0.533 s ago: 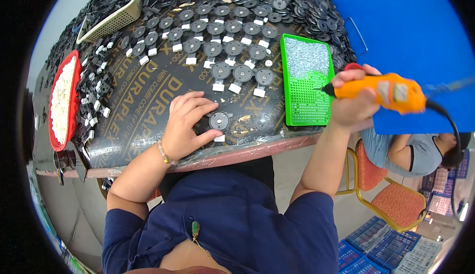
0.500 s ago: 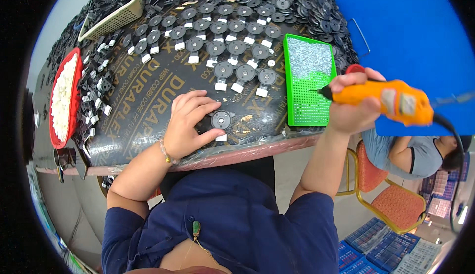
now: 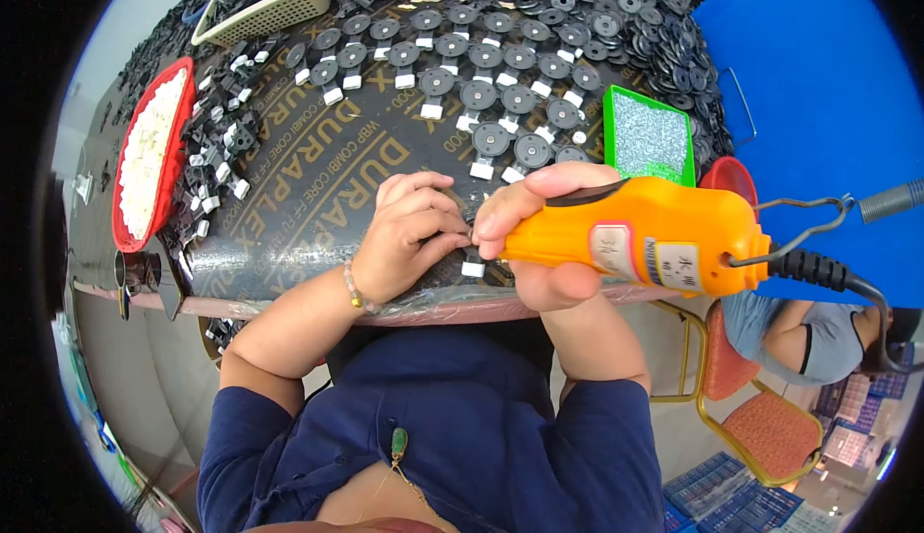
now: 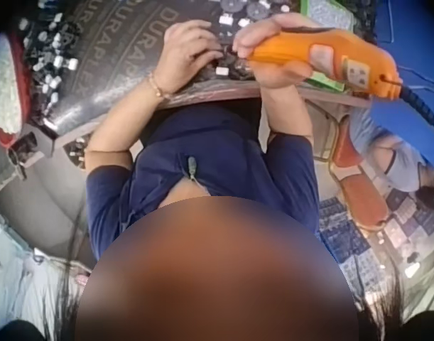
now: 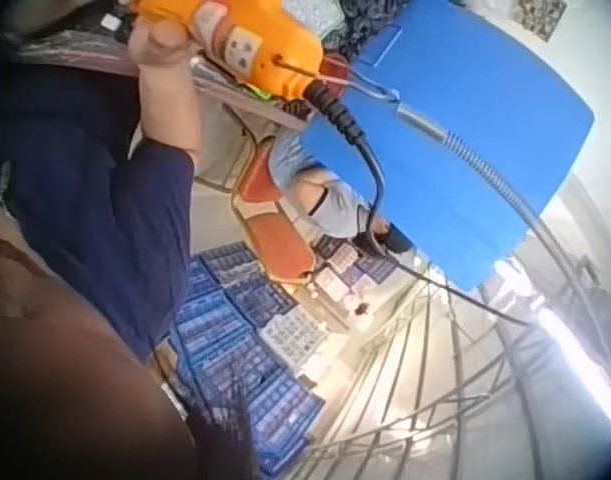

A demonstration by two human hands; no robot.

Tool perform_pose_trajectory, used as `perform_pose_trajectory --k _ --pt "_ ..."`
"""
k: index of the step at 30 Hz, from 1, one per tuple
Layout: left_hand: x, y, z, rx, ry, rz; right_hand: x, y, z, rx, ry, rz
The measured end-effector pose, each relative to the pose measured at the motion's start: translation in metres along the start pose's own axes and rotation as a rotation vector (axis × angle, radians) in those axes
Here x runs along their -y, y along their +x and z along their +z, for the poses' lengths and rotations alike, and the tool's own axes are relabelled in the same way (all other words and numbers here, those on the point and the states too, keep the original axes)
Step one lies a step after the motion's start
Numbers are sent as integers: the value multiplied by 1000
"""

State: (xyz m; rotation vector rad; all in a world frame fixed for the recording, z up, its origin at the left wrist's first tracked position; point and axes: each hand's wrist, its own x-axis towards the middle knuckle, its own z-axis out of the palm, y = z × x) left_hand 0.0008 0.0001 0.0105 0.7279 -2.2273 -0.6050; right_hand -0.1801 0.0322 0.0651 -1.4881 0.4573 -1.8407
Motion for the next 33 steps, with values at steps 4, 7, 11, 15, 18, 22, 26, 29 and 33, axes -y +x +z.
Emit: perform_pose_trajectory --k 4,7,11,15,18,22,26,29,33 --pt "-6 1 -1 5 -41 -94 -3 -2 -3 -1 36 4" --pt "-6 -1 -2 41 24 -118 -6 -4 -5 -71 -85 129" --pt "-5 -1 0 96 71 -122 -10 -6 -4 -87 -105 176" --pt "-4 -1 3 112 65 -107 -10 -5 -4 -97 -135 223" --pt "-4 0 6 113 54 -111 -11 -5 -5 -105 -120 260" --pt "-7 2 7 118 58 -94 -8 -2 0 -92 -93 338" --pt "-5 2 7 98 65 -101 -12 -7 11 -176 -79 290" --pt "-9 3 6 111 77 -73 -13 -11 6 -165 -65 281" --pt "-9 2 5 125 91 -59 8 0 -26 -153 -60 207"
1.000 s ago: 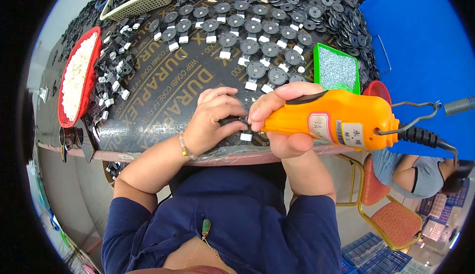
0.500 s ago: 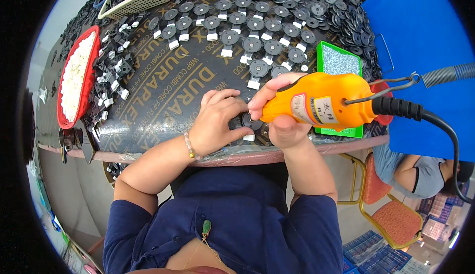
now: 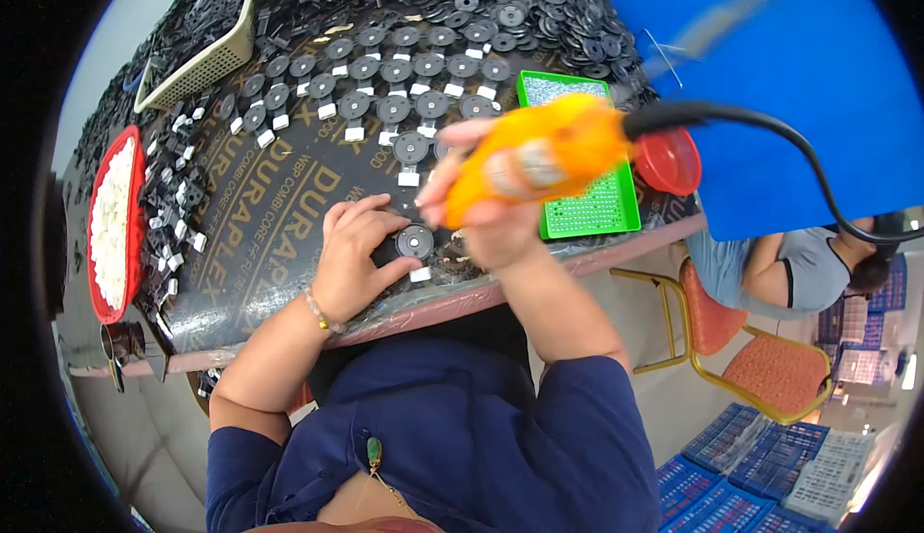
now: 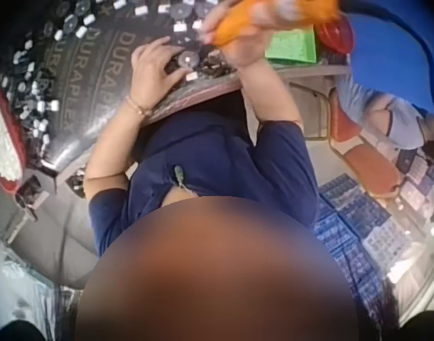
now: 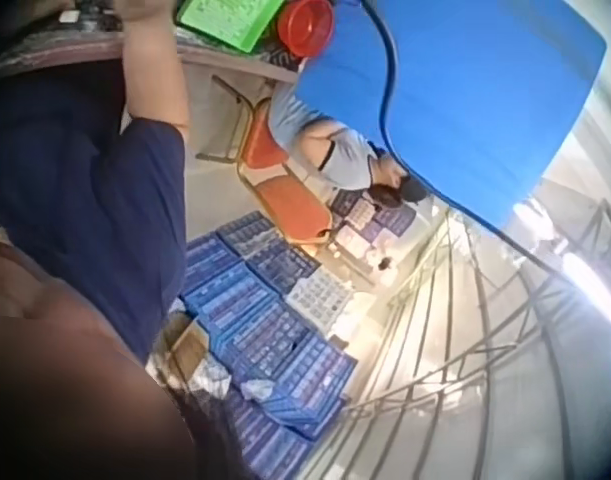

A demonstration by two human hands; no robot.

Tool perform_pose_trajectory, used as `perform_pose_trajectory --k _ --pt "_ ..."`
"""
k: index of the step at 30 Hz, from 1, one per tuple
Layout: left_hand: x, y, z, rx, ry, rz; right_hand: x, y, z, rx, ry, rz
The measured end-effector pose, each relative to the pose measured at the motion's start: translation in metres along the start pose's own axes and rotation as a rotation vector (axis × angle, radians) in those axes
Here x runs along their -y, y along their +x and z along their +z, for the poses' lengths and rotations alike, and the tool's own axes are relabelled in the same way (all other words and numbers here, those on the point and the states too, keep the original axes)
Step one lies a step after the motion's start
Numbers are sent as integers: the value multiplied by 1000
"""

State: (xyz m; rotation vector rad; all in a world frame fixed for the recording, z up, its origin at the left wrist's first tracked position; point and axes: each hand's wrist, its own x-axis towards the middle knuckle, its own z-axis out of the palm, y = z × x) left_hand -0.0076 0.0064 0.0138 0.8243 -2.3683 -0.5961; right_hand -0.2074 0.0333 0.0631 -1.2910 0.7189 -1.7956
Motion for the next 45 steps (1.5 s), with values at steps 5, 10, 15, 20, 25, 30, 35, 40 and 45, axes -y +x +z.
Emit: perform_pose_trajectory --k 5,10,15,20,25,30,35,40,45 --pt "-4 3 1 -1 35 -28 42 30 -104 -329 -558 -252" --pt "-4 6 5 11 57 1 33 33 -162 -427 -667 -255" --pt "-2 5 4 30 62 -4 25 31 -172 -428 -618 -289" --pt "0 5 5 32 60 -4 25 30 -172 -430 -618 -267" --pt "-2 5 3 34 64 -17 40 27 -155 -461 -581 -355" --pt "1 6 6 21 53 18 53 4 -83 -222 -220 -331" --pt "4 1 6 22 63 -5 20 -20 -6 60 -36 -129" --pt "4 0 6 10 53 15 0 -23 10 128 -45 19" --pt "5 -1 7 2 40 14 -7 -24 13 106 -48 68"
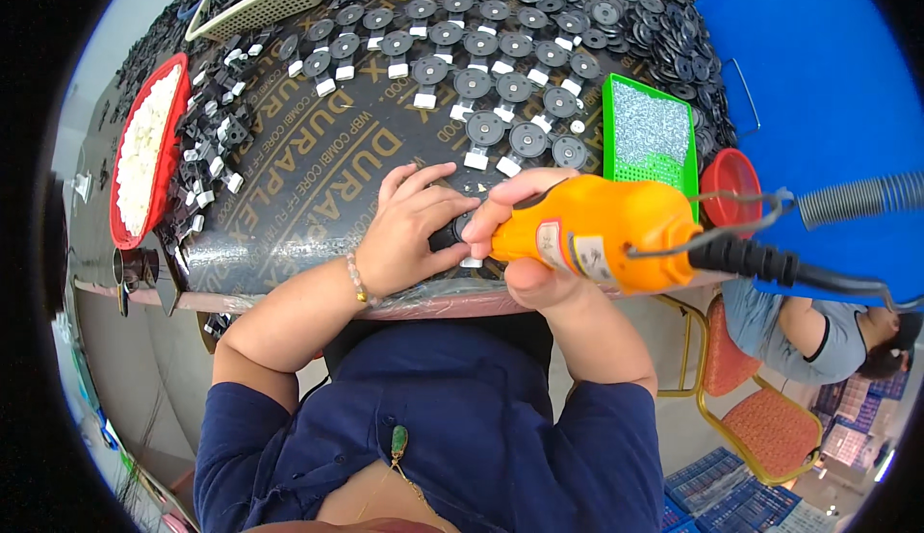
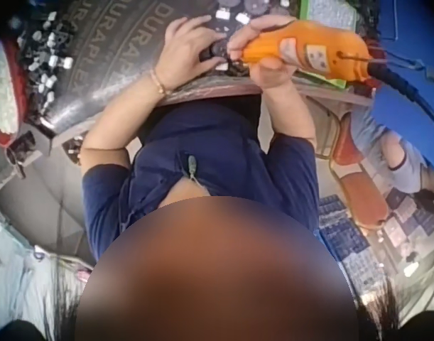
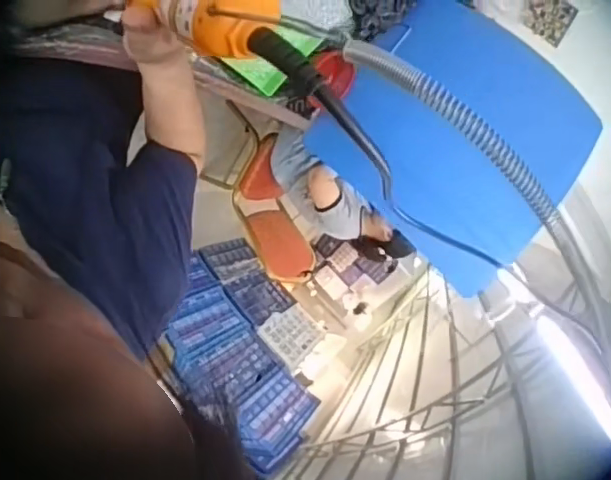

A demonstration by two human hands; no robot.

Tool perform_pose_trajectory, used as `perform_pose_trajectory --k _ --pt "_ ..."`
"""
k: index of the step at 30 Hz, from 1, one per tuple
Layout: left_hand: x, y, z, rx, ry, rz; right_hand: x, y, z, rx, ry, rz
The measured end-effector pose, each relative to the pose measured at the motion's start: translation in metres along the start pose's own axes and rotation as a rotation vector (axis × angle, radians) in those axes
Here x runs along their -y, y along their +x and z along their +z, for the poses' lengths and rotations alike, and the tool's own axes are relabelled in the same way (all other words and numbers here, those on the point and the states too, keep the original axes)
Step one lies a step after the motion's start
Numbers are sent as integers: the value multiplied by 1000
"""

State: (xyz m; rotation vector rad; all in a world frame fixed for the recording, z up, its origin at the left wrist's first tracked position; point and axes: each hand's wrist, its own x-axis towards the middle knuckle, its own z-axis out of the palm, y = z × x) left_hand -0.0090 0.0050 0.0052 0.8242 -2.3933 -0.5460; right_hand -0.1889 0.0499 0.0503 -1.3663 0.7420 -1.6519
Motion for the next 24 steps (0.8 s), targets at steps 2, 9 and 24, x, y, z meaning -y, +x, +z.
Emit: perform_pose_trajectory --k 2,9,24 --pt "1 0 1 -9 -3 -4 2 -1 4 31 -51 -10" --pt "-1 -3 0 -27 -25 11 -1 -10 17 -33 -42 -19" --pt "145 24 -151 -302 533 -170 50 -4 -65 -238 -146 -304"
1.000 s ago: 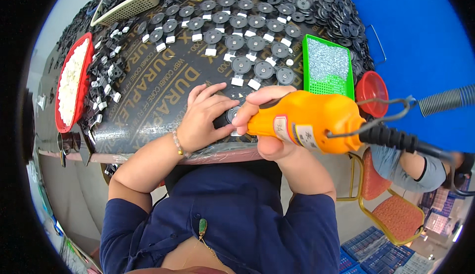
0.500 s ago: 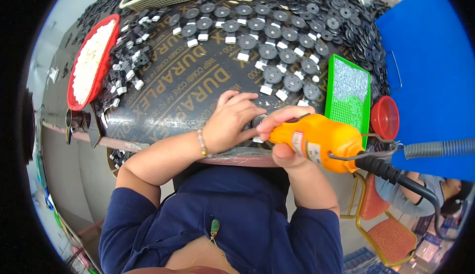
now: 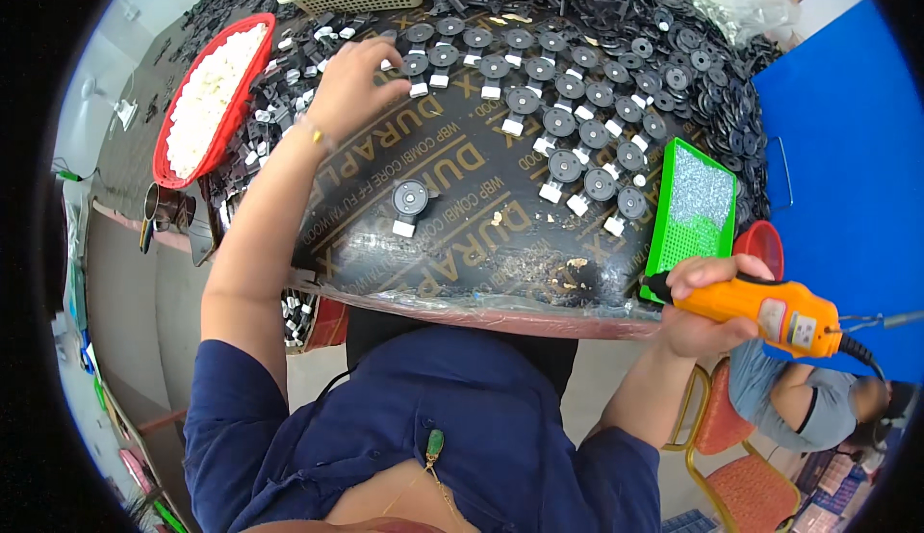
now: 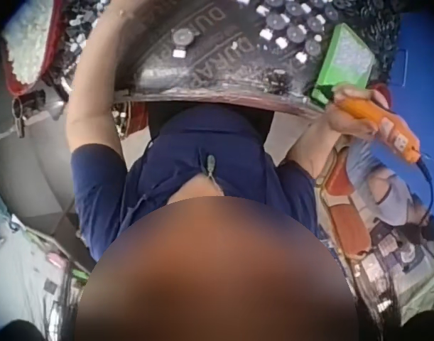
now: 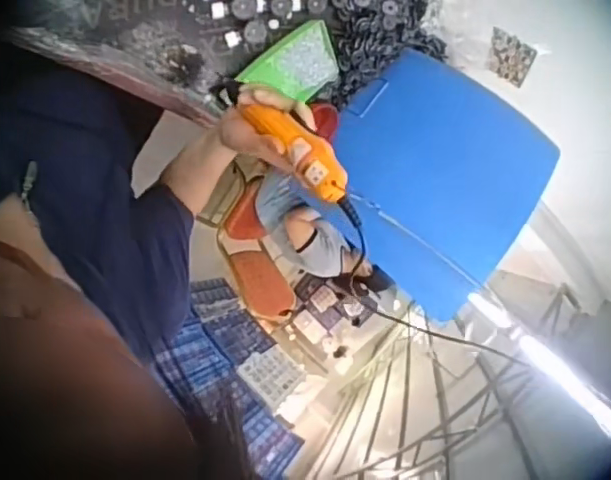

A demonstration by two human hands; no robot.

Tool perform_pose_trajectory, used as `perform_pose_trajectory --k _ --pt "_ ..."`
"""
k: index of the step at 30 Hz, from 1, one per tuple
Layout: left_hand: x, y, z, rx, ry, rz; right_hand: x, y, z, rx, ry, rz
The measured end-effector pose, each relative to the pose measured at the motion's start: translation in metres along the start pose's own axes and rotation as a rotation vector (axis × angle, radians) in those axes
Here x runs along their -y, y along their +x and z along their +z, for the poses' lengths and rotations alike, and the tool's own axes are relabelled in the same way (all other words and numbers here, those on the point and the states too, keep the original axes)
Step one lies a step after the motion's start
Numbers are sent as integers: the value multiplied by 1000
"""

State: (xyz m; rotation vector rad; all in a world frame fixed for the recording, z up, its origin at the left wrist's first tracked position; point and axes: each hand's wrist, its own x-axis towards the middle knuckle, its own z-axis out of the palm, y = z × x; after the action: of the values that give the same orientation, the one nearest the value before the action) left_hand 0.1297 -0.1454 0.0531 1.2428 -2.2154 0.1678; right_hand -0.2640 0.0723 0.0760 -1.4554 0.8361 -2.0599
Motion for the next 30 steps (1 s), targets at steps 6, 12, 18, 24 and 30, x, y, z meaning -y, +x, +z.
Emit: perform_pose_trajectory --k 6,12,18,24,30 --pt "22 16 45 172 -44 -108 -2 10 -22 -99 -144 -44" --pt "-25 7 -1 238 -334 -265 -6 30 -78 -258 -317 -52" --pt "-161 -35 -34 364 -563 117 -33 38 -106 -269 -441 -78" --pt "-197 -52 0 465 -617 137 -41 38 -117 -258 -451 -79" --pt "-194 -59 24 462 -644 150 -41 36 -117 -253 -445 -55"
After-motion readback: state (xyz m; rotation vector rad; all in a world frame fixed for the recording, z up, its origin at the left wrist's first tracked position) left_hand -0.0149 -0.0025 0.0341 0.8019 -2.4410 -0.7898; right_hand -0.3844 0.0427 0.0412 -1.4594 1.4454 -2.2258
